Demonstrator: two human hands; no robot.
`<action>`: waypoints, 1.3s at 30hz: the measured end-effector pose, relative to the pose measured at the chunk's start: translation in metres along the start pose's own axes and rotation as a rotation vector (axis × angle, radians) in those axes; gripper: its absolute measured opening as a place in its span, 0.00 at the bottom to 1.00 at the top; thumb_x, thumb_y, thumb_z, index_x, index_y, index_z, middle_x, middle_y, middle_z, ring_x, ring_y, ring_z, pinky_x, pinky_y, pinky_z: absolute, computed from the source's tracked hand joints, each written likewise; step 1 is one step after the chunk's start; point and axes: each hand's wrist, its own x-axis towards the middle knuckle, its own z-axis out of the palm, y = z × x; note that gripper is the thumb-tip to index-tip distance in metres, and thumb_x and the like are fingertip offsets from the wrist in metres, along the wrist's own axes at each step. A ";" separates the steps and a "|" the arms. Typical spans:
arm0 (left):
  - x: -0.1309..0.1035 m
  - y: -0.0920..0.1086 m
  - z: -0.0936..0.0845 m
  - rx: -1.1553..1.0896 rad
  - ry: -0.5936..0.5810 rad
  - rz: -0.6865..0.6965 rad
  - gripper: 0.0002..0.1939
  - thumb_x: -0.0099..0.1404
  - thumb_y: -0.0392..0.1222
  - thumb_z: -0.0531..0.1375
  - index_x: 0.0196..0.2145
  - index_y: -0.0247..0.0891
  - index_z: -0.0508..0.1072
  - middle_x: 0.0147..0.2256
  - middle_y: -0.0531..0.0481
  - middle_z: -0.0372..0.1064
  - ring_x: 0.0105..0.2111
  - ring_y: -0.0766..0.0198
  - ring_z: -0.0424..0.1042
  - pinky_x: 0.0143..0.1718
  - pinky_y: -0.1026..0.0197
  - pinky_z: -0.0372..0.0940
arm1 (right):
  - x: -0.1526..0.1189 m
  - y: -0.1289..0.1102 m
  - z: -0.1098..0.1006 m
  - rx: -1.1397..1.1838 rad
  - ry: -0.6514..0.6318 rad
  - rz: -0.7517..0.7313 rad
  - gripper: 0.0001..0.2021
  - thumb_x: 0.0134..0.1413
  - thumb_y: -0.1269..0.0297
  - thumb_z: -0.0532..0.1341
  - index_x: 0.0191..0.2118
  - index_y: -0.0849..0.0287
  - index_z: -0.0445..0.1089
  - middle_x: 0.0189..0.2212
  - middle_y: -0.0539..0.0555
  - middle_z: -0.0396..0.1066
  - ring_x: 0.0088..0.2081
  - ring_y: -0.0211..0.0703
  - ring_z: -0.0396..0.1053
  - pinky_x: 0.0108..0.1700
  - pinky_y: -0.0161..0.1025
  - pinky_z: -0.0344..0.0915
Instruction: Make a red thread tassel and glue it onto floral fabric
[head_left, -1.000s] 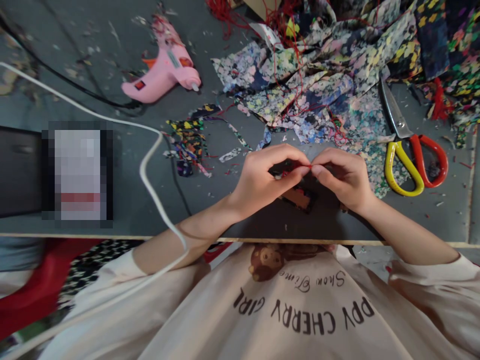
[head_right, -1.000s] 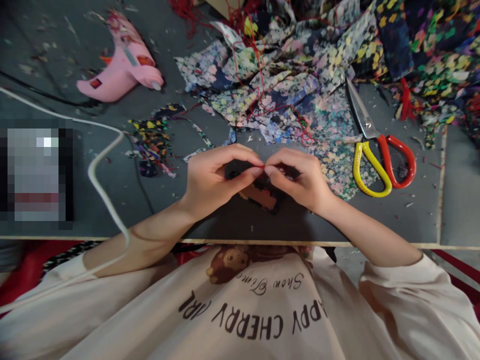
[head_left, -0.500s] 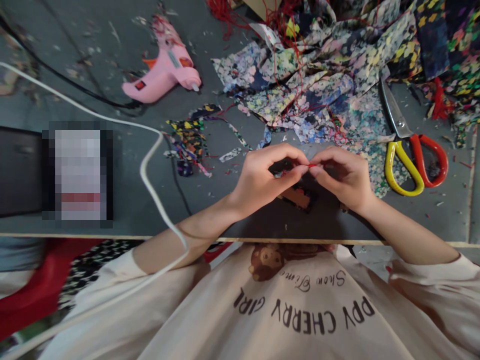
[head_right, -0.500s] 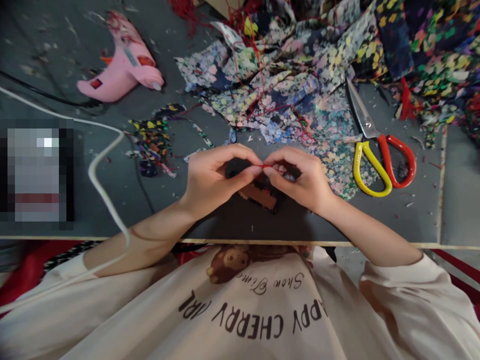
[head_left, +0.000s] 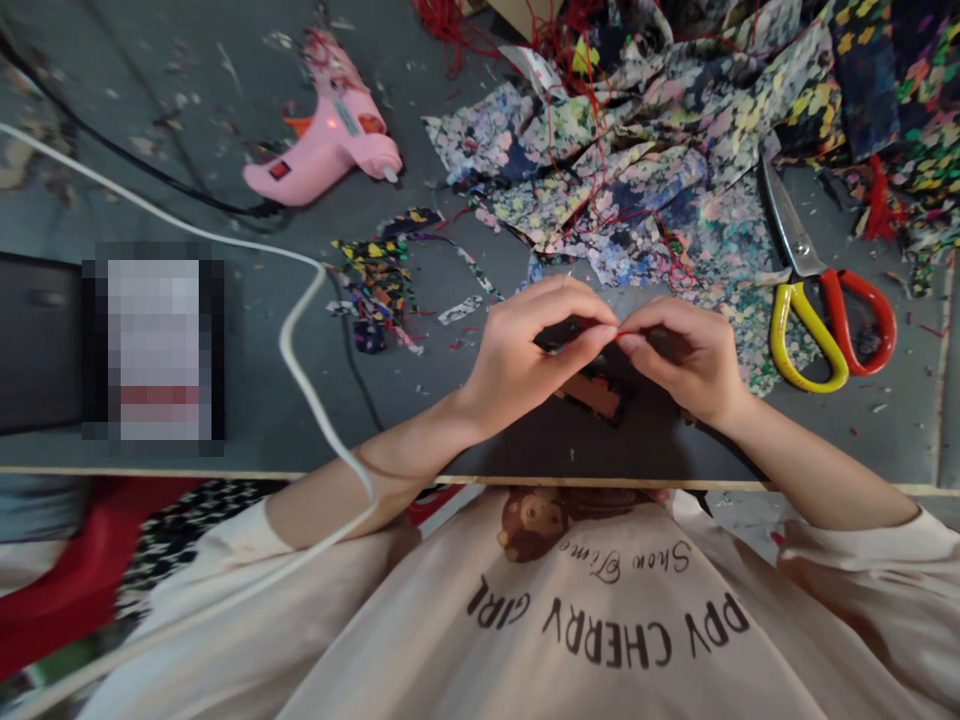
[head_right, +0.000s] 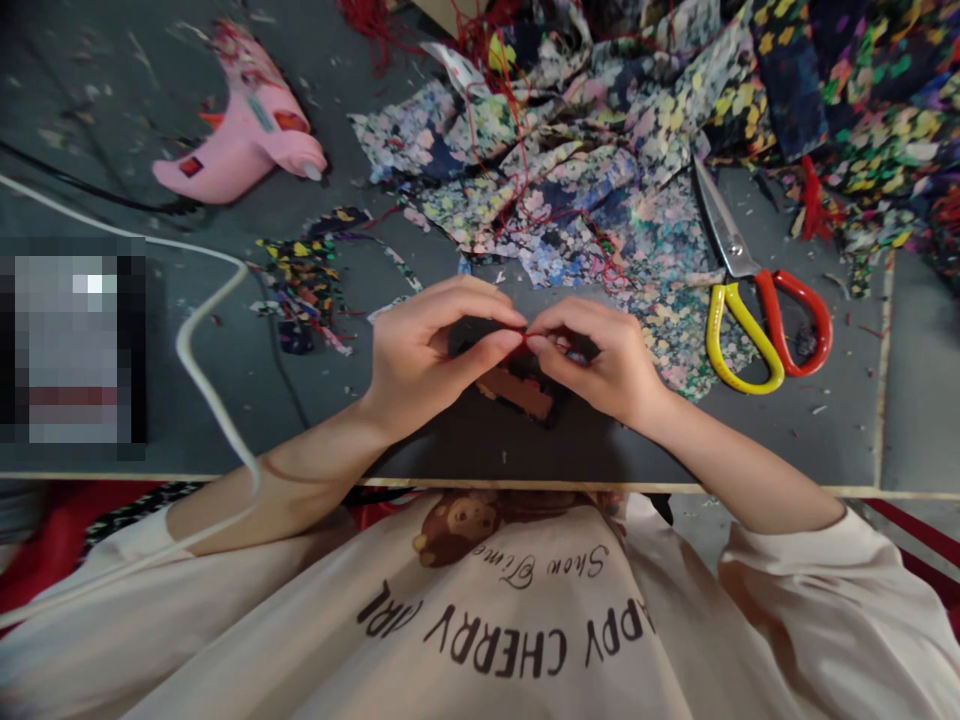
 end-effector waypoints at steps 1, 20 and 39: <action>0.000 0.000 0.000 0.023 0.009 -0.006 0.10 0.67 0.45 0.60 0.33 0.37 0.76 0.32 0.49 0.76 0.34 0.67 0.74 0.38 0.63 0.68 | 0.000 0.000 0.000 -0.008 -0.003 -0.003 0.06 0.59 0.67 0.60 0.32 0.60 0.72 0.26 0.49 0.72 0.26 0.33 0.66 0.30 0.32 0.62; -0.002 0.000 0.003 0.180 -0.024 0.084 0.20 0.71 0.52 0.52 0.28 0.39 0.71 0.26 0.51 0.72 0.29 0.67 0.70 0.36 0.61 0.63 | 0.004 0.001 -0.001 -0.158 -0.087 -0.178 0.06 0.57 0.72 0.58 0.29 0.59 0.67 0.22 0.48 0.65 0.26 0.34 0.61 0.30 0.33 0.59; 0.000 -0.001 0.005 -0.139 -0.030 -0.034 0.12 0.68 0.47 0.59 0.32 0.36 0.72 0.29 0.53 0.73 0.29 0.71 0.71 0.32 0.68 0.66 | 0.000 0.001 -0.001 0.055 0.006 -0.002 0.05 0.59 0.68 0.61 0.32 0.61 0.72 0.26 0.49 0.69 0.28 0.32 0.63 0.31 0.32 0.60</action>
